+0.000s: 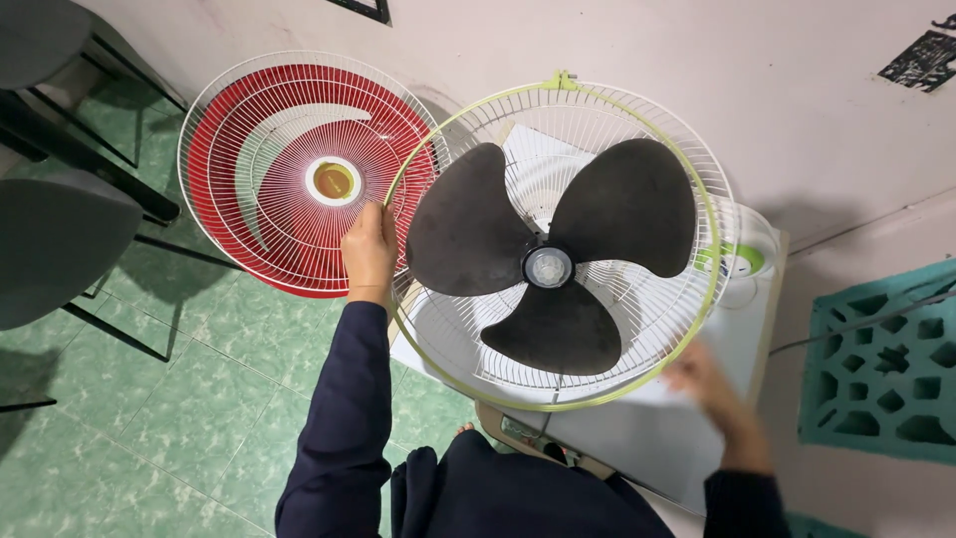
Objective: The person reassembles an electric fan by hand. They first secure the fan blades to the motor hub, then attach the rear wire cage, and finally place and lock the front wire cage onto the fan head.
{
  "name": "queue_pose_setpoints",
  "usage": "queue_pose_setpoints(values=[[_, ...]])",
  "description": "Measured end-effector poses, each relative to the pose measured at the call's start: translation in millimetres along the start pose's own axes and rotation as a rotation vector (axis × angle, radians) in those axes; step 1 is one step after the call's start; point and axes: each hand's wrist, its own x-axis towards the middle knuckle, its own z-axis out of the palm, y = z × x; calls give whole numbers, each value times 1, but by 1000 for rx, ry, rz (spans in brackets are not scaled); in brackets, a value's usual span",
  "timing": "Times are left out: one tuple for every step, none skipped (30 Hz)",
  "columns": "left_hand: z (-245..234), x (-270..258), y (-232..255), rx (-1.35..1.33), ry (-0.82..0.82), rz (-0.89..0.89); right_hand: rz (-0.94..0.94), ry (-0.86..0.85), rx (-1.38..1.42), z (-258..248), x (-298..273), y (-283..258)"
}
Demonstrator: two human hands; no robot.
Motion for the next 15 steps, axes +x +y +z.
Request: queue_pose_setpoints(values=[[-1, 1, 1, 2, -4, -3, 73, -115, 37, 17, -11, 18], [-2, 3, 1, 4, -8, -7, 147, -228, 74, 31, -22, 32], [-2, 3, 3, 3, -17, -10, 170, -200, 144, 42, -25, 43], [-3, 3, 5, -5, -19, -22, 193, -170, 214, 57, -23, 50], [-4, 4, 5, -11, -19, -33, 212, -142, 285, 67, -21, 54], [-5, 5, 6, -18, -19, -44, 190, -107, 326, 69, -22, 60], [-8, 5, 6, -35, -47, -60, 166, -75, 369, 74, -23, 62], [-10, 4, 4, -53, -75, -76, 142, -43, 411, 79, -24, 64], [-11, 3, 3, -72, -101, -93, 141, -12, 424, 82, -24, 64], [-13, -1, -1, -119, -124, -121, 140, 18, 436, 87, -25, 64], [-14, -8, -6, -165, -144, -151, 139, 46, 445, 89, -25, 64], [-15, -18, -11, -211, -164, -182, 140, 70, 452, 91, -27, 63], [-17, -31, -17, -249, -160, -211, 139, 86, 460, 94, -27, 63], [-17, -48, -20, -287, -155, -239, 138, 102, 467, 96, -26, 62], [-18, -69, -24, -326, -155, -269, 132, 108, 487, 98, -27, 62]])
